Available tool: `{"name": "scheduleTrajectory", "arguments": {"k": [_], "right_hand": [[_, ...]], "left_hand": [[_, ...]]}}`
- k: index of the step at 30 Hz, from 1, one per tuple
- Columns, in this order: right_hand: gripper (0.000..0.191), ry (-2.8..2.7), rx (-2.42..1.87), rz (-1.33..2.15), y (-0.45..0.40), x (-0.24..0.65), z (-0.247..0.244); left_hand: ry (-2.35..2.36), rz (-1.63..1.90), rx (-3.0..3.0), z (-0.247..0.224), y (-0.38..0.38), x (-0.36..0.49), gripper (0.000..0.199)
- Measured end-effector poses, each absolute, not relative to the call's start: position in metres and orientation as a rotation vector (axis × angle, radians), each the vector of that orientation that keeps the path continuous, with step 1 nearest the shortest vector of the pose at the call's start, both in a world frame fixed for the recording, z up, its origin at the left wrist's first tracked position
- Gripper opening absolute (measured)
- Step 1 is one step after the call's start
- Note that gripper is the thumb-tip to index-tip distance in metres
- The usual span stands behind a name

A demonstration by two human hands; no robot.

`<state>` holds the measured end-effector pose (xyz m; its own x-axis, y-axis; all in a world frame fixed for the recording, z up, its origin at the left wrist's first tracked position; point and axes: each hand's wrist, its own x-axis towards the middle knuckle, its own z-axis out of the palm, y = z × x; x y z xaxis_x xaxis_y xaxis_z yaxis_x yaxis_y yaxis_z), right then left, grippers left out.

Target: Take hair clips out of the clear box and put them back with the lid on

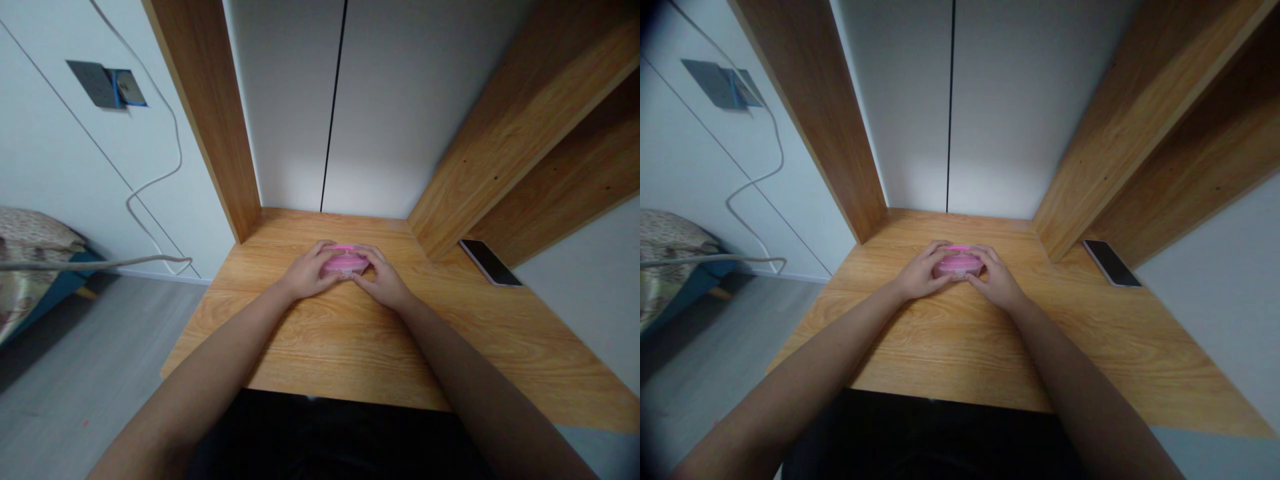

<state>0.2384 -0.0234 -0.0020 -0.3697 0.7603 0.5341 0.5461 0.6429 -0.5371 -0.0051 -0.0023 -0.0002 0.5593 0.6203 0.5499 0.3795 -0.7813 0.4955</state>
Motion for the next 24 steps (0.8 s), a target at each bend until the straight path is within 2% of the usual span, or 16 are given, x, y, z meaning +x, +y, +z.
{"name": "scheduleTrajectory", "arguments": {"k": [24], "right_hand": [[0.048,-2.071,-1.034,0.345,-0.0236,0.2384,-0.0017]], "left_hand": [[0.805,1.055,2.469,0.0001,-0.0018,-0.0046,0.058]]}}
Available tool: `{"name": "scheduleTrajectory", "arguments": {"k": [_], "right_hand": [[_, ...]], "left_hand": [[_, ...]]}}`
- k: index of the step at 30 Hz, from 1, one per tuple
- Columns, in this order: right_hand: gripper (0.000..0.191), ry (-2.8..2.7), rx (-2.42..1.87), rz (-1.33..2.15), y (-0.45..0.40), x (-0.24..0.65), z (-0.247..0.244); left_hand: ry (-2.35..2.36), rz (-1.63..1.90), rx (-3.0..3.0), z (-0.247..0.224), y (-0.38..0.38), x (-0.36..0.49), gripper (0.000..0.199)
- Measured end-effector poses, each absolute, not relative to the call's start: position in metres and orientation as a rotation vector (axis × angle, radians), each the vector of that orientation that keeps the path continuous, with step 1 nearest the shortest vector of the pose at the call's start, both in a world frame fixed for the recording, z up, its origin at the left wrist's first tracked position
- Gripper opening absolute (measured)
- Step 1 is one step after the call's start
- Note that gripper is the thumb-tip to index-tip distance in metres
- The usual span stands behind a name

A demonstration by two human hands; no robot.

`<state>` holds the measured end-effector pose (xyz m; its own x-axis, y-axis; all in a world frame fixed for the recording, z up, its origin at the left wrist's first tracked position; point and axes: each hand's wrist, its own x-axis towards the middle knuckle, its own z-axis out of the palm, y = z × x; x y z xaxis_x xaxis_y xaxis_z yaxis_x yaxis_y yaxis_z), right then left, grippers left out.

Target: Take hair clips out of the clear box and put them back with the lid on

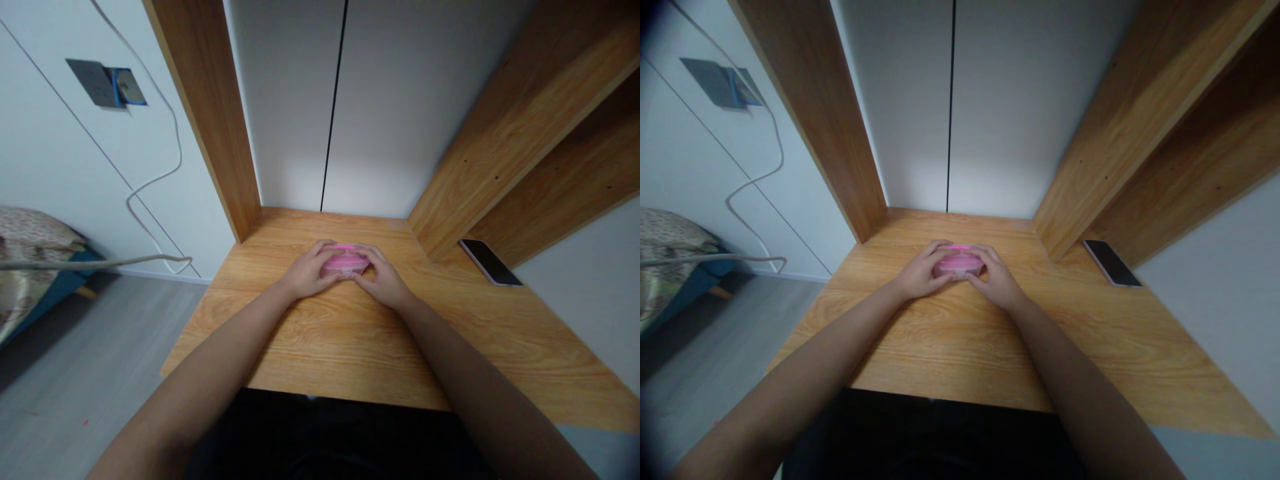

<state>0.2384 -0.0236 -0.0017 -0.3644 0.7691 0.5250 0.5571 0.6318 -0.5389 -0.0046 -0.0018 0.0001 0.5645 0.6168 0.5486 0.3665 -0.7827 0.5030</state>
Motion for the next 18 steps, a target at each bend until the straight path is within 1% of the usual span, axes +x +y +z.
{"name": "scheduleTrajectory", "arguments": {"k": [12,18], "right_hand": [[0.048,-2.071,-1.04,0.352,-0.0256,0.2366,0.0005],[0.049,-2.072,-1.03,0.346,-0.0245,0.2374,-0.0005]], "left_hand": [[0.791,1.057,2.461,0.0011,-0.0032,-0.0042,0.06],[0.786,1.024,2.488,-0.0001,-0.0019,-0.0063,0.057]]}}
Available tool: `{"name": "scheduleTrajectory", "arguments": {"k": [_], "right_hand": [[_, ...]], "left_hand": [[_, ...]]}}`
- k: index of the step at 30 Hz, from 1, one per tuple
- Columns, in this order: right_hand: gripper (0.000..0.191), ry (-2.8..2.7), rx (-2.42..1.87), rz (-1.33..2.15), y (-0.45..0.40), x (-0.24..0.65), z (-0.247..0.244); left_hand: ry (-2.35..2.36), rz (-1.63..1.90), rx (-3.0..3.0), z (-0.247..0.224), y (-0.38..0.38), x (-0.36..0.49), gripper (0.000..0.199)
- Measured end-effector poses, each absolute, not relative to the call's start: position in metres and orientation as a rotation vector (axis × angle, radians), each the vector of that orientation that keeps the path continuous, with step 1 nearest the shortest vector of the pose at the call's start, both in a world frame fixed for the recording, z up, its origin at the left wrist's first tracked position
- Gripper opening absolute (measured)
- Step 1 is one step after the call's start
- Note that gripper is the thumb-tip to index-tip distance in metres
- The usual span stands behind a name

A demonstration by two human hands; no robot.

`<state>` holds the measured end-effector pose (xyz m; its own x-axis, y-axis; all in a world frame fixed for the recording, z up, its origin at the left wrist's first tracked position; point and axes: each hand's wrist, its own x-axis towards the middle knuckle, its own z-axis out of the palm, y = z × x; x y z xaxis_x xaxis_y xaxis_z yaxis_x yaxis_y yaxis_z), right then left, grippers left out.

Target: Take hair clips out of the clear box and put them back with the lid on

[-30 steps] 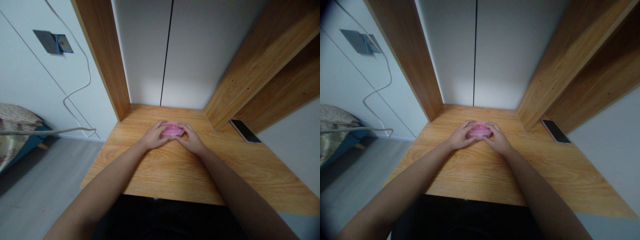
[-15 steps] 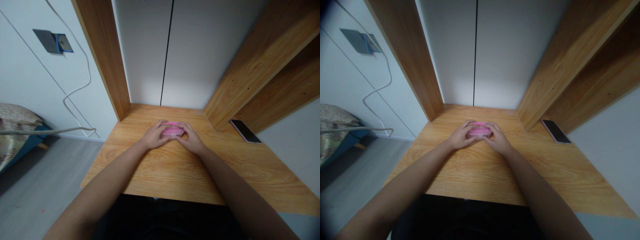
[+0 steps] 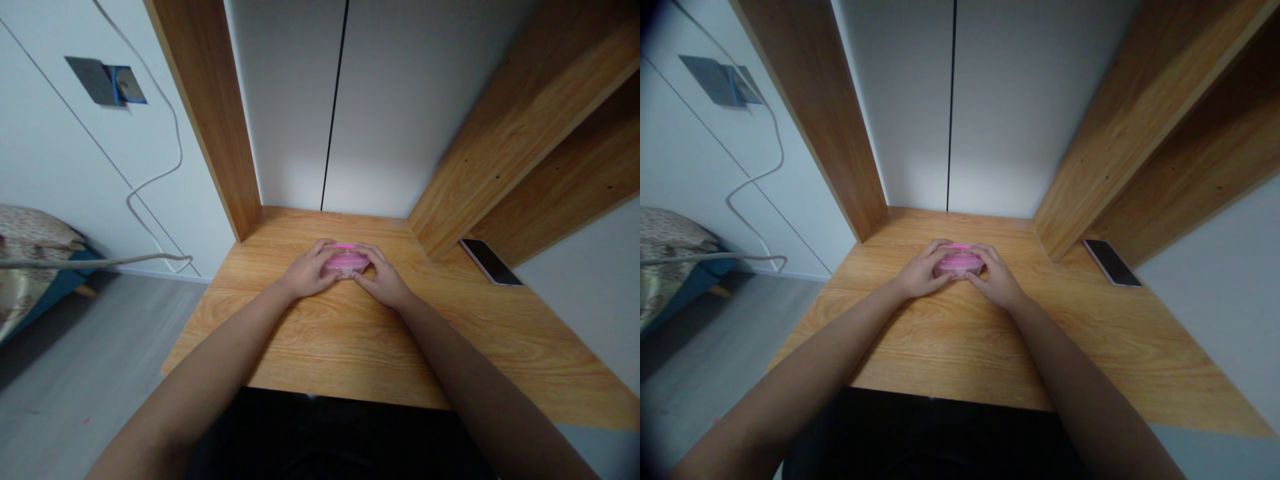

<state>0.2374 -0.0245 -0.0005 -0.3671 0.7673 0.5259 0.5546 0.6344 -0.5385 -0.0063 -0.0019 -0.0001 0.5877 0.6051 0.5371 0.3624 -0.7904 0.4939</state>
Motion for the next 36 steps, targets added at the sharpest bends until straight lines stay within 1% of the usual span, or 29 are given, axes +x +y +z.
{"name": "scheduleTrajectory", "arguments": {"k": [8,14,36], "right_hand": [[0.048,-2.077,-1.02,0.334,-0.0241,0.2375,-0.0014],[0.051,-2.089,-0.989,0.347,-0.0272,0.238,0.004],[0.05,-2.049,-1.022,0.347,-0.0241,0.2366,-0.0015]], "left_hand": [[0.749,1.068,2.493,-0.0018,-0.0002,-0.0057,0.059],[0.769,1.053,2.487,0.001,-0.0027,-0.0063,0.065],[0.87,1.031,2.483,0.0003,-0.0013,-0.0047,0.058]]}}
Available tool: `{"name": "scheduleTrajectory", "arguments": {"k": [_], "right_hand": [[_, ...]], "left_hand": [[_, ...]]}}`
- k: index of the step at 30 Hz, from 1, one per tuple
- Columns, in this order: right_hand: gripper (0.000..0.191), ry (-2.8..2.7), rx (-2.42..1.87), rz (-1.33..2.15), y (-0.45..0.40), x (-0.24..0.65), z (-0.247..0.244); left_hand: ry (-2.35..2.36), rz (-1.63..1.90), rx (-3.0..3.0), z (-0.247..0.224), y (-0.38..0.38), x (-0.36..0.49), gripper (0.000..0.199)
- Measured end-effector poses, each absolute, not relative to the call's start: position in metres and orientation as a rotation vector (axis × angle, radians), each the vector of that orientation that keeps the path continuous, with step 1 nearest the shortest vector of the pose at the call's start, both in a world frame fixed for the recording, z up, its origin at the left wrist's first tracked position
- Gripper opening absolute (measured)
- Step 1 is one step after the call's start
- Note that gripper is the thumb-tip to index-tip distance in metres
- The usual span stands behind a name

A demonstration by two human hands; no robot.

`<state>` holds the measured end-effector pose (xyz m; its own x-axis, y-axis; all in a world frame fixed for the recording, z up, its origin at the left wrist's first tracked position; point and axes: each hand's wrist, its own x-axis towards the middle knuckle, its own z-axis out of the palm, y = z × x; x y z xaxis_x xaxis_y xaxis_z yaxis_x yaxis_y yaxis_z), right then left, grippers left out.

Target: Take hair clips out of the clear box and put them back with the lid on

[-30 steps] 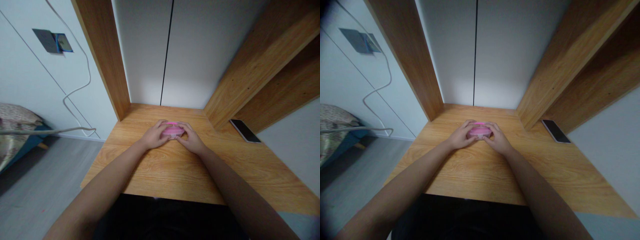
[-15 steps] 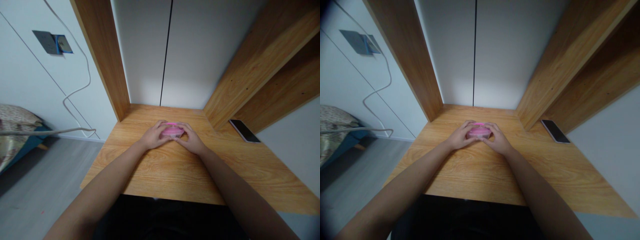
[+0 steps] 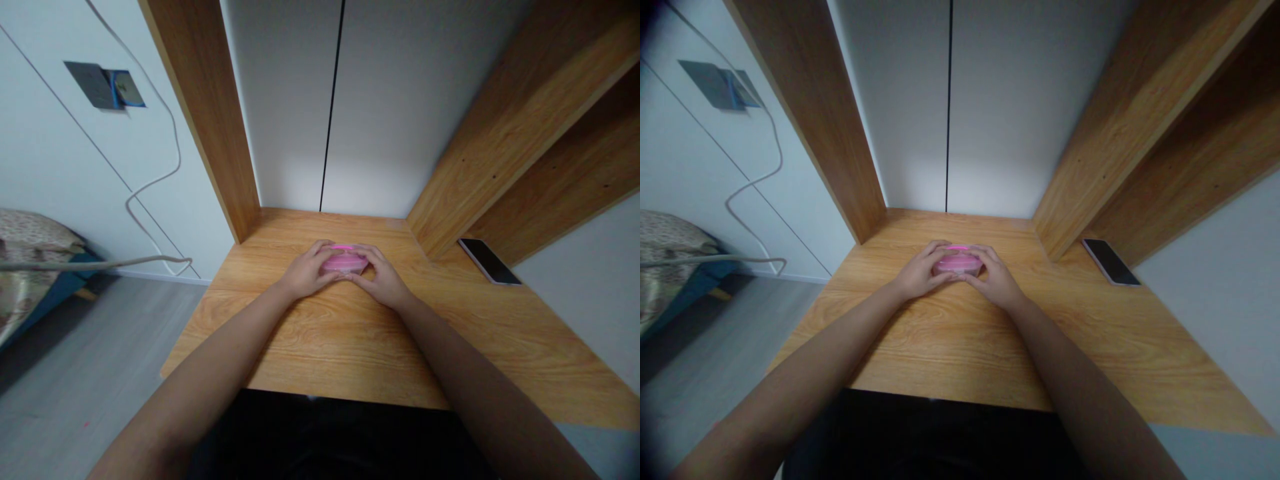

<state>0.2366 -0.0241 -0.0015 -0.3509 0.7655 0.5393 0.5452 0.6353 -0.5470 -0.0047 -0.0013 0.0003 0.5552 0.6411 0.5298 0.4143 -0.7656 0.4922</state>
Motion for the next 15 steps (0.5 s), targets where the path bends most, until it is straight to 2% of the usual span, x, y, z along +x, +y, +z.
{"name": "scheduleTrajectory", "arguments": {"k": [15], "right_hand": [[0.047,-2.054,-1.053,0.254,-0.0268,0.2325,-0.0015]], "left_hand": [[0.941,1.001,2.498,-0.0032,-0.0032,-0.0024,0.057]]}}
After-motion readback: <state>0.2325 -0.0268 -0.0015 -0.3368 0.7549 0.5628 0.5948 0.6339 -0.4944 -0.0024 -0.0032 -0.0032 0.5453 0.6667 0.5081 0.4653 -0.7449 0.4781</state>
